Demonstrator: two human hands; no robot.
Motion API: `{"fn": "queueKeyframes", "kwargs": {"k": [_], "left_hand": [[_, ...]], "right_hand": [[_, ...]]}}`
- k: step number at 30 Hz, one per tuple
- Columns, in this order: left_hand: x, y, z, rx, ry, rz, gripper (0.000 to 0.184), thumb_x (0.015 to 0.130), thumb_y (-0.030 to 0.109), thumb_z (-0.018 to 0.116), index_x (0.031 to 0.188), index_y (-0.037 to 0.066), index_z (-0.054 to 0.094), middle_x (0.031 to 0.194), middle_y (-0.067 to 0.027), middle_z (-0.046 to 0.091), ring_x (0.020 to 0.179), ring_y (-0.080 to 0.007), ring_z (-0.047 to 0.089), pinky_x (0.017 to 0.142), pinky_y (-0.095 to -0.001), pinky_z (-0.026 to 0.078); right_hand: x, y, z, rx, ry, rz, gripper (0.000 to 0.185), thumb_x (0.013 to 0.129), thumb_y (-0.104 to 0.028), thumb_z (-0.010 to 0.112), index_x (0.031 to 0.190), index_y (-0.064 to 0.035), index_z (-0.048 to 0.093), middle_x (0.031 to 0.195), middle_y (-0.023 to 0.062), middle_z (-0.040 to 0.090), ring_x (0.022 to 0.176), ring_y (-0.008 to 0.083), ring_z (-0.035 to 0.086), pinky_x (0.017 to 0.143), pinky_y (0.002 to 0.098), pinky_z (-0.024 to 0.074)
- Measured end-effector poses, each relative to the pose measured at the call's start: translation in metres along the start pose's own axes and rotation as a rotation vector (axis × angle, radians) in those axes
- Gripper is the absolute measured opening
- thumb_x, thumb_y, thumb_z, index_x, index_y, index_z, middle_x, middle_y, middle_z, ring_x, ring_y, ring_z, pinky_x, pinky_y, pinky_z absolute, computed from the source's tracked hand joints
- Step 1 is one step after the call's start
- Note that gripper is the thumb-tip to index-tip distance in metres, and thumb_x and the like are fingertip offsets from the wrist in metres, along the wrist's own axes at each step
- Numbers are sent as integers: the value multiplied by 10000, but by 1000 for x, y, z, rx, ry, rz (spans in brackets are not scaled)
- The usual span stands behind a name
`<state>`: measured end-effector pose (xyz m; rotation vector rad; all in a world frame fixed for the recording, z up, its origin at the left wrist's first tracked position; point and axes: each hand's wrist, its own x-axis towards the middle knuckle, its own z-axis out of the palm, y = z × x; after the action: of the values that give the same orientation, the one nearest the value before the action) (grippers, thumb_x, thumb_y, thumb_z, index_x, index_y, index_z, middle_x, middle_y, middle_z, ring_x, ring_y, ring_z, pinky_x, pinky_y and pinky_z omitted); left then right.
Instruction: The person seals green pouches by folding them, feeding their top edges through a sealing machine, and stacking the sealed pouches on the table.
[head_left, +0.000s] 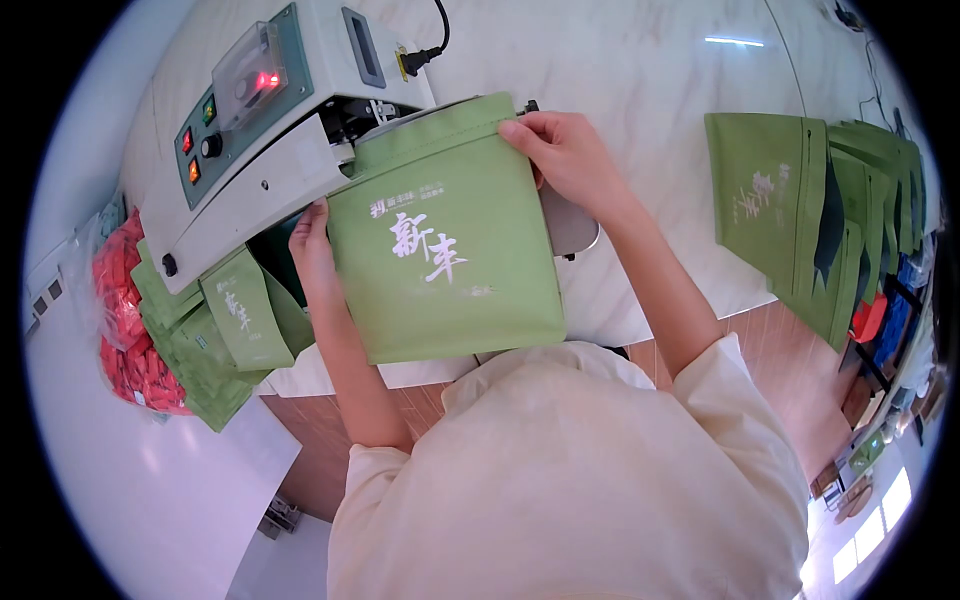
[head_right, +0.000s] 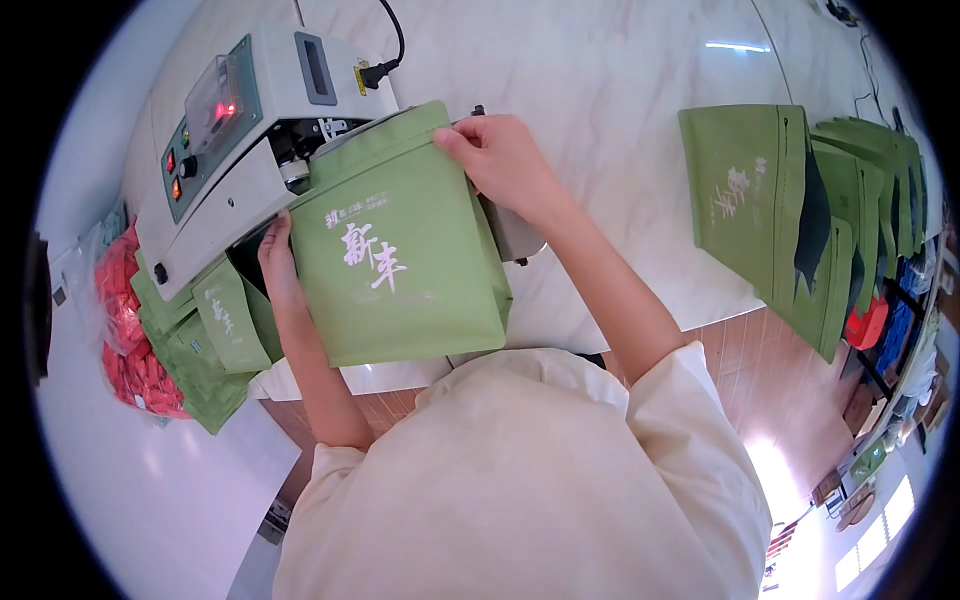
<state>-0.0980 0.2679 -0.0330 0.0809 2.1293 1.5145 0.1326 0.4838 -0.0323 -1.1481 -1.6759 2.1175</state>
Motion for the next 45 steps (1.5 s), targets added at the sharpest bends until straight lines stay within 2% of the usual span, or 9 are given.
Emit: {"fn": "queueKeyframes", "kwargs": {"k": [4, 12, 19, 21, 22, 24, 28, 34, 45], "left_hand": [[11, -5, -16, 19, -28, 43, 281, 878, 223, 624, 1000, -30, 629, 938, -34, 643, 810, -73, 555, 741, -197, 415], [18, -2, -36, -59, -66, -18, 264, 890, 199, 603, 1028, -27, 621, 958, -40, 644, 820, -89, 572, 735, -219, 450], [-4, 14, -38, 12, -56, -61, 300, 902, 185, 580, 1121, -20, 580, 1028, -64, 624, 870, -109, 574, 779, -235, 454], [-22, 16, -43, 321, 11, 139, 319, 909, 174, 563, 1168, -11, 551, 1089, -93, 600, 939, -133, 560, 837, -257, 438], [-33, 17, -44, 322, 11, 137, 319, 909, 174, 563, 1168, -11, 551, 1089, -93, 600, 939, -133, 560, 837, -257, 438], [-56, 17, -43, 477, 124, 362, 302, 921, 148, 528, 1179, -10, 538, 1107, -103, 585, 983, -156, 546, 879, -275, 418], [-97, 19, -36, 502, 248, 527, 232, 931, 100, 483, 1122, -7, 559, 1035, -88, 573, 936, -151, 541, 855, -273, 419], [-132, 5, -12, 482, 173, 639, 177, 931, 42, 459, 1066, -8, 563, 954, -68, 557, 850, -113, 526, 757, -240, 429], [-151, -2, 12, 432, 53, 683, 151, 933, 26, 455, 1048, 2, 549, 970, -74, 528, 802, -126, 514, 733, -243, 433]], "right_hand": [[5, 4, 11, 35, -4, 7, 322, 887, -280, 582, 898, 35, 649, 673, 16, 608, 549, 66, 528, 520, 218, 434], [8, 2, 30, -77, 39, -20, 362, 840, -295, 607, 750, 55, 635, 580, 80, 592, 508, 155, 566, 511, 286, 460], [16, 13, 42, -90, 42, -63, 371, 825, -313, 612, 750, 50, 631, 575, 124, 575, 528, 215, 541, 555, 337, 438], [15, 12, 46, -72, 61, -99, 355, 821, -300, 618, 752, 48, 640, 579, 126, 583, 520, 214, 538, 554, 337, 441], [14, 10, 47, -71, 60, -97, 355, 821, -300, 618, 752, 48, 640, 579, 126, 583, 520, 214, 538, 554, 337, 441], [13, 7, 48, -101, 35, -93, 373, 838, -317, 624, 773, 49, 649, 573, 52, 593, 483, 105, 532, 474, 262, 445], [12, 5, 58, -126, 89, -107, 381, 821, -329, 633, 776, 48, 660, 569, 66, 601, 495, 115, 539, 497, 277, 443], [13, 6, 70, -23, 112, -73, 381, 818, -328, 626, 793, 50, 661, 610, 93, 622, 544, 131, 559, 551, 284, 458], [17, 8, 84, -4, 99, -96, 362, 819, -309, 628, 789, 50, 662, 610, 115, 623, 533, 143, 555, 550, 299, 458]]}}
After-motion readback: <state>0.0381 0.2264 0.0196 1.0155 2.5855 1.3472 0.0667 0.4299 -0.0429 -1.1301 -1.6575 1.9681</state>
